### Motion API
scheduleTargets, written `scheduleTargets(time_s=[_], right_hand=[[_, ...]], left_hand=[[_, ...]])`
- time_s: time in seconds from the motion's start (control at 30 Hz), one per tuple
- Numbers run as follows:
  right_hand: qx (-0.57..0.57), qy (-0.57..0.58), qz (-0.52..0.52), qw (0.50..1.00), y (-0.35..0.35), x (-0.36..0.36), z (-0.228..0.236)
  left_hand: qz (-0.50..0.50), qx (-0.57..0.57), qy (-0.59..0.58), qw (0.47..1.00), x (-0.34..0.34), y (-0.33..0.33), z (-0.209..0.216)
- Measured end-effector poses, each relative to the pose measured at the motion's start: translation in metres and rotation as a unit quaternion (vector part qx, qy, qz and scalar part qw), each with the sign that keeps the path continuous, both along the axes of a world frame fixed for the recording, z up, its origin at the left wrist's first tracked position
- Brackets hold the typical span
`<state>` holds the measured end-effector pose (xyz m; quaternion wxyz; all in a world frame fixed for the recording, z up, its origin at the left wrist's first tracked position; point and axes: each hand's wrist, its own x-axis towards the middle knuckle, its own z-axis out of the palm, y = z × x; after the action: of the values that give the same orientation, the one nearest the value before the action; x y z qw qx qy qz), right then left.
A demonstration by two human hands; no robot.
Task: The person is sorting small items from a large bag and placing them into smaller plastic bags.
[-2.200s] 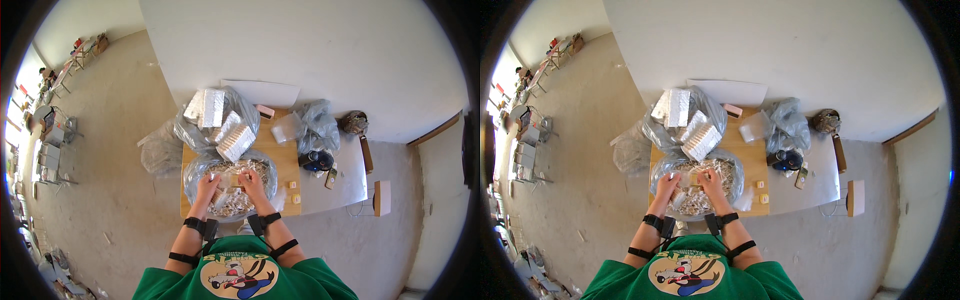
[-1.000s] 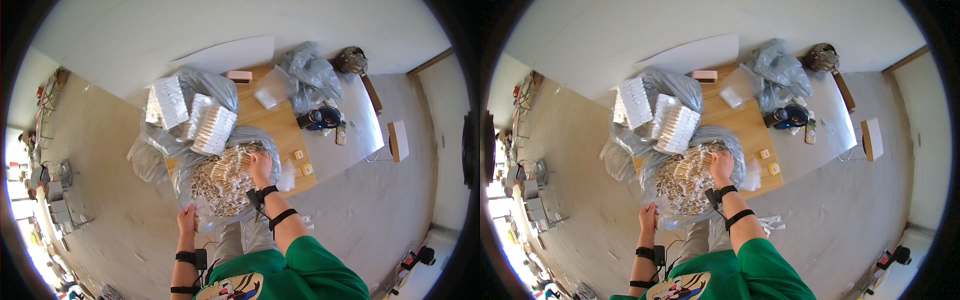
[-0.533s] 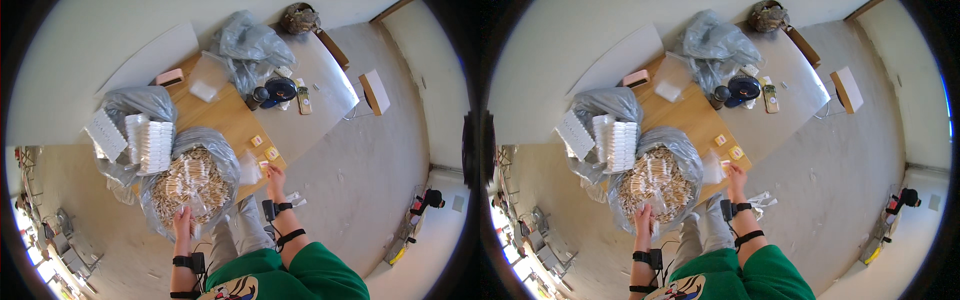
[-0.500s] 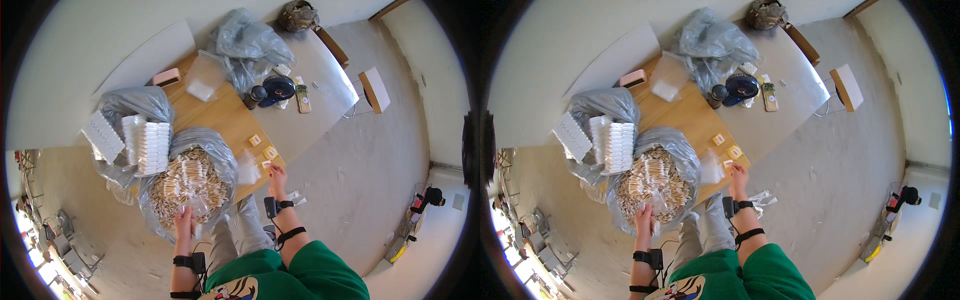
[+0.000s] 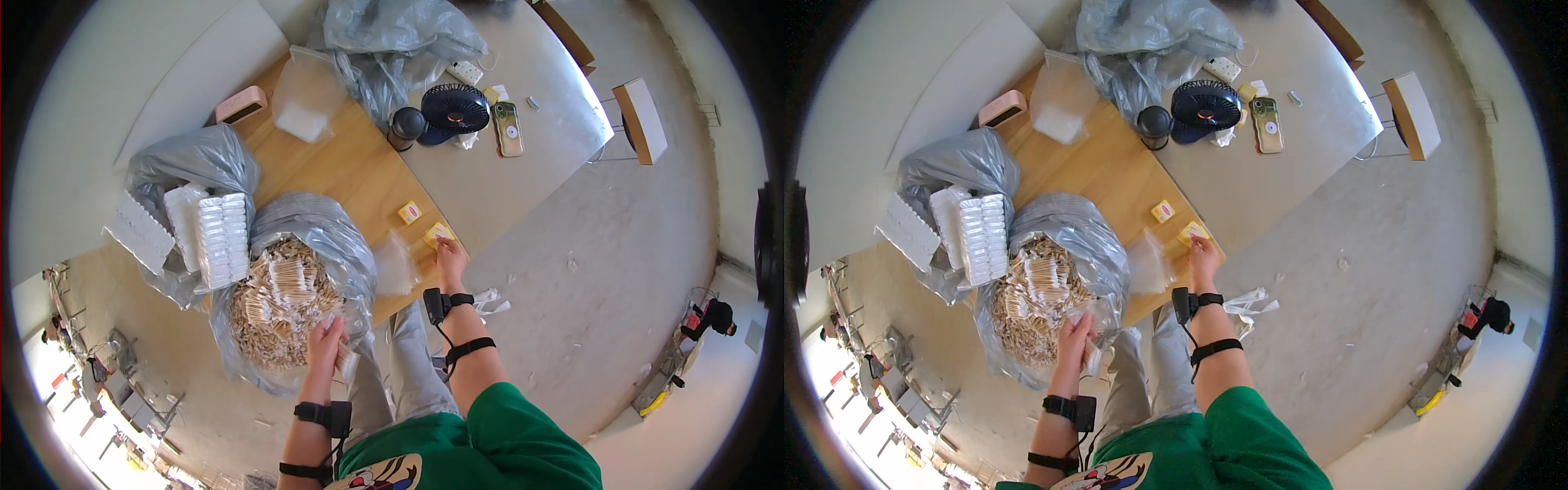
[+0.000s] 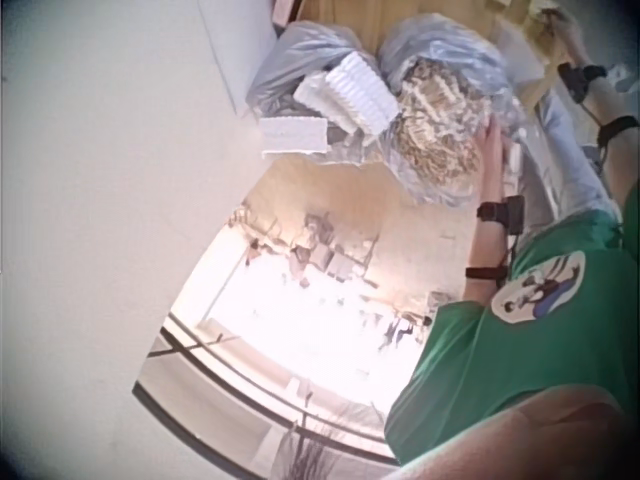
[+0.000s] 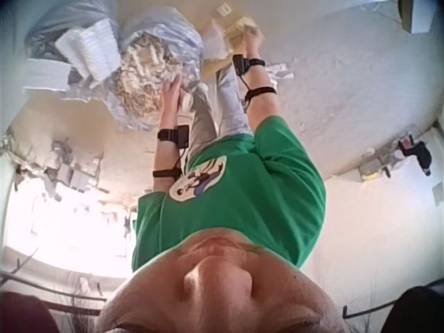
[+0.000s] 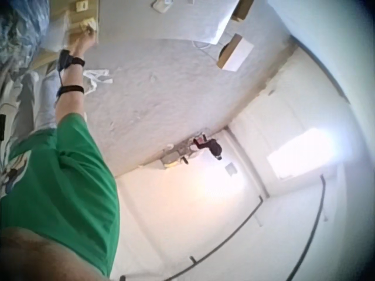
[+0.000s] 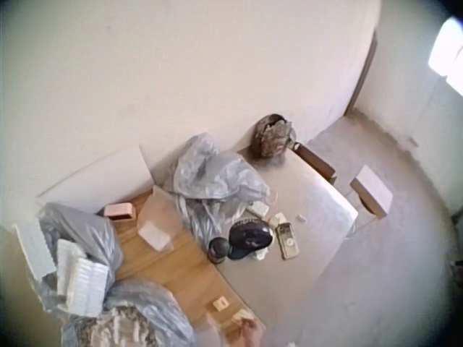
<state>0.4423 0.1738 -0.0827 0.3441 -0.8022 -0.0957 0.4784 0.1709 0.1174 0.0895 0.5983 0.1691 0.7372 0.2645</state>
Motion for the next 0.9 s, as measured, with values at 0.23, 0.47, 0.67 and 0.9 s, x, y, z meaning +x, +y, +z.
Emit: scheduleTargets(time_s=[0.23,0.47,0.67,0.9], right_hand=[[0.052,0.284,0.016,0.957,-0.020,-0.031,0.082],[0.113,0.362,0.041,0.924,-0.037,-0.030,0.090],[0.123,0.146,0.045,0.980,-0.035,-0.025,0.052],[0.104,-0.208,0.274,0.933,-0.016,-0.039,0.050]], left_hand=[[-0.103,-0.007,-0.014,0.995,0.047,0.024,-0.017],[-0.089,0.031,0.008,0.996,0.067,0.024,-0.046],[-0.067,-0.021,0.026,0.997,0.058,0.027,-0.035],[0.082,-0.011,-0.037,0.996,0.027,0.017,-0.029]])
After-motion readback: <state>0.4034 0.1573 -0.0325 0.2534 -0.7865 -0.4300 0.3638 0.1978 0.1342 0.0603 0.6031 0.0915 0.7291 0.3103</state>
